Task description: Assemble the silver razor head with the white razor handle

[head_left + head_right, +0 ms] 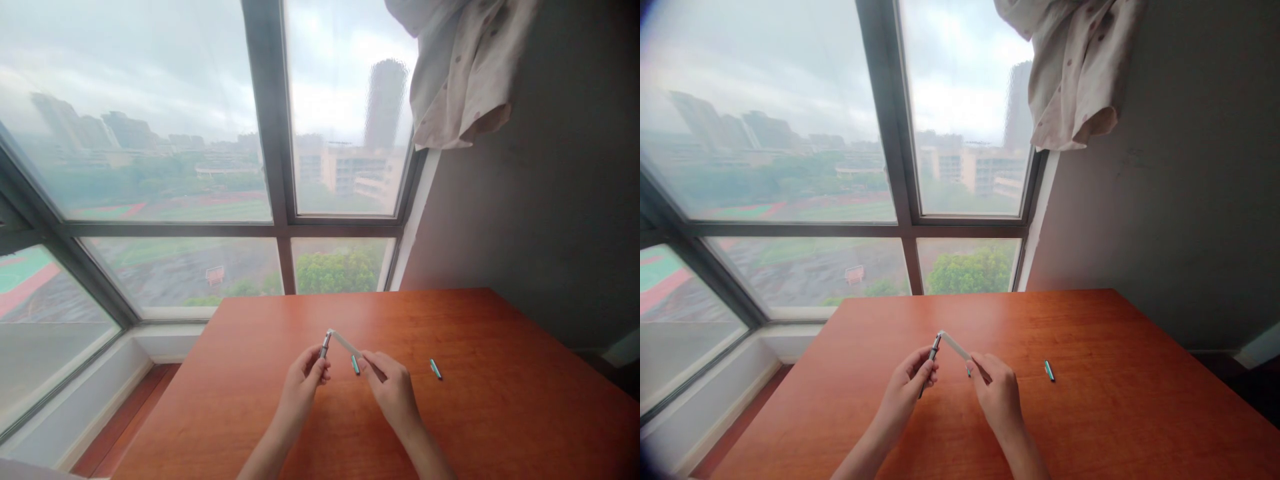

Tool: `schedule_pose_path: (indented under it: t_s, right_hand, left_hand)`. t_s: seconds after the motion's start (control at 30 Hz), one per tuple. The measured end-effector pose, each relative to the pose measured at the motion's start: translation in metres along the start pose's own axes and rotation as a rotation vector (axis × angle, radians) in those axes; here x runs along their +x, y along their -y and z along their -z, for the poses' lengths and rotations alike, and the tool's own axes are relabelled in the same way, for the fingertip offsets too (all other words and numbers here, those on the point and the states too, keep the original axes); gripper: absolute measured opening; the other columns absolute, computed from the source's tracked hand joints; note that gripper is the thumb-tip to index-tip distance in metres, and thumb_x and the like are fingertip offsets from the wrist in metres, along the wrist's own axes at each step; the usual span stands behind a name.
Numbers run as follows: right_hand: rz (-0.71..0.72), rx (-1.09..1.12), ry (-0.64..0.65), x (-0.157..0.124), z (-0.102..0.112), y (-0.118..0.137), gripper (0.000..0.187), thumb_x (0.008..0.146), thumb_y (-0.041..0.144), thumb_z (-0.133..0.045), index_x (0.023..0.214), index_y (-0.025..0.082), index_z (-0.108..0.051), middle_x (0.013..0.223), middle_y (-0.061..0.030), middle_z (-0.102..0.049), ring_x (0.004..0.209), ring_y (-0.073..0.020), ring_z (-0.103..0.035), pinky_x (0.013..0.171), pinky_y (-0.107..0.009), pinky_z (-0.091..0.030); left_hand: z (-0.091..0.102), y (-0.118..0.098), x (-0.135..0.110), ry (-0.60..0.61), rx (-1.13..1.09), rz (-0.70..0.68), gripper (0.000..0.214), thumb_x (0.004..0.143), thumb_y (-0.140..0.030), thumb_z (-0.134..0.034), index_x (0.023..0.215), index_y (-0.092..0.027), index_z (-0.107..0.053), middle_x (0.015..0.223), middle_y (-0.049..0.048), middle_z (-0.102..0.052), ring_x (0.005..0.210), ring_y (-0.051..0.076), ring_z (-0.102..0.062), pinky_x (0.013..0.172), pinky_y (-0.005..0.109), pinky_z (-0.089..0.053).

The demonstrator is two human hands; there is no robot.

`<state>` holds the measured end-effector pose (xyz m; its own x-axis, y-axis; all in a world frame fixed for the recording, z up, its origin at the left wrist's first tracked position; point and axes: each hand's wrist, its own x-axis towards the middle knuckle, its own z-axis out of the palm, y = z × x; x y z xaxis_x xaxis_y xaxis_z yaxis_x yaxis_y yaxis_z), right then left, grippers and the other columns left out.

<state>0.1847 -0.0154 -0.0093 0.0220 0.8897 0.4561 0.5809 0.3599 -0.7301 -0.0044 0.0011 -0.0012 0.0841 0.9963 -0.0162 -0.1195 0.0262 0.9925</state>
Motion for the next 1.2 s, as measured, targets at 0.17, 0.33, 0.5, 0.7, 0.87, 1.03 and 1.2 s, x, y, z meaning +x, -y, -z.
schedule_pose_path:
  t_s: [0.17, 0.33, 0.5, 0.7, 0.87, 1.03, 1.2]
  right_hand:
    - [-0.04, -0.016, -0.04, -0.0007, 0.0009, -0.0034, 0.032, 0.093, 0.038, -0.047, 0.09, 0.019, -0.072, 0.077, -0.0076, -0.07, 0.069, -0.0198, -0.065, 0.066, -0.025, -0.049]
    - [-0.023, 0.001, -0.006, -0.0003, 0.0002, -0.0018, 0.031, 0.094, 0.036, -0.046, 0.09, 0.019, -0.072, 0.076, -0.0064, -0.069, 0.07, -0.0191, -0.065, 0.066, -0.025, -0.048]
    - [-0.003, -0.038, 0.002, -0.0017, -0.0039, -0.0036, 0.03, 0.094, 0.035, -0.046, 0.092, 0.019, -0.072, 0.074, -0.0055, -0.068, 0.067, -0.018, -0.064, 0.066, -0.025, -0.048]
    - [-0.025, -0.07, -0.036, -0.0028, -0.0019, -0.0054, 0.027, 0.093, 0.035, -0.049, 0.092, 0.021, -0.072, 0.074, -0.0047, -0.068, 0.066, -0.0177, -0.063, 0.066, -0.024, -0.047]
    - [-0.046, 0.012, -0.065, -0.0013, -0.0002, -0.0033, 0.027, 0.092, 0.035, -0.049, 0.091, 0.02, -0.072, 0.078, -0.0061, -0.07, 0.071, -0.019, -0.065, 0.067, -0.024, -0.048]
    - [-0.054, 0.055, 0.006, -0.0006, -0.0019, -0.0033, 0.027, 0.092, 0.033, -0.049, 0.087, 0.02, -0.072, 0.077, -0.0058, -0.07, 0.074, -0.0198, -0.065, 0.07, -0.025, -0.049]
    - [-0.076, 0.053, 0.002, 0.0004, -0.0015, -0.0065, 0.027, 0.092, 0.034, -0.049, 0.088, 0.02, -0.072, 0.082, -0.007, -0.071, 0.075, -0.0201, -0.065, 0.07, -0.025, -0.049]
  left_hand:
    - [-0.0006, 0.0019, 0.0001, -0.002, -0.005, 0.009, 0.044, 0.073, -0.047, -0.067, 0.102, -0.015, -0.066, 0.074, 0.0023, -0.061, 0.061, 0.013, -0.057, 0.057, 0.025, -0.046]
    - [0.0007, 0.0032, 0.0012, -0.003, -0.047, 0.019, 0.04, 0.073, -0.044, -0.069, 0.101, -0.015, -0.067, 0.074, 0.0014, -0.061, 0.06, 0.011, -0.055, 0.057, 0.023, -0.044]
    - [-0.0006, 0.0059, 0.0016, 0.015, -0.06, 0.016, 0.044, 0.071, -0.045, -0.071, 0.102, -0.014, -0.068, 0.073, 0.0017, -0.061, 0.06, 0.012, -0.055, 0.056, 0.024, -0.044]
    - [-0.0013, 0.0033, 0.0011, -0.012, -0.091, 0.054, 0.046, 0.067, -0.046, -0.075, 0.099, -0.013, -0.07, 0.071, 0.0018, -0.061, 0.058, 0.011, -0.053, 0.055, 0.023, -0.042]
    - [-0.0018, 0.0021, 0.0019, -0.026, -0.123, 0.063, 0.047, 0.064, -0.046, -0.077, 0.098, -0.013, -0.071, 0.069, 0.0015, -0.061, 0.056, 0.011, -0.052, 0.053, 0.022, -0.04]
    - [-0.0033, 0.0031, 0.0011, -0.025, -0.222, 0.103, 0.045, 0.063, -0.043, -0.08, 0.096, -0.014, -0.071, 0.069, 0.001, -0.062, 0.054, 0.008, -0.052, 0.053, 0.02, -0.039]
    - [-0.0072, 0.0055, 0.0004, -0.03, -0.334, 0.174, 0.047, 0.058, -0.043, -0.083, 0.093, -0.013, -0.071, 0.067, 0.0003, -0.061, 0.052, 0.005, -0.051, 0.05, 0.016, -0.038]
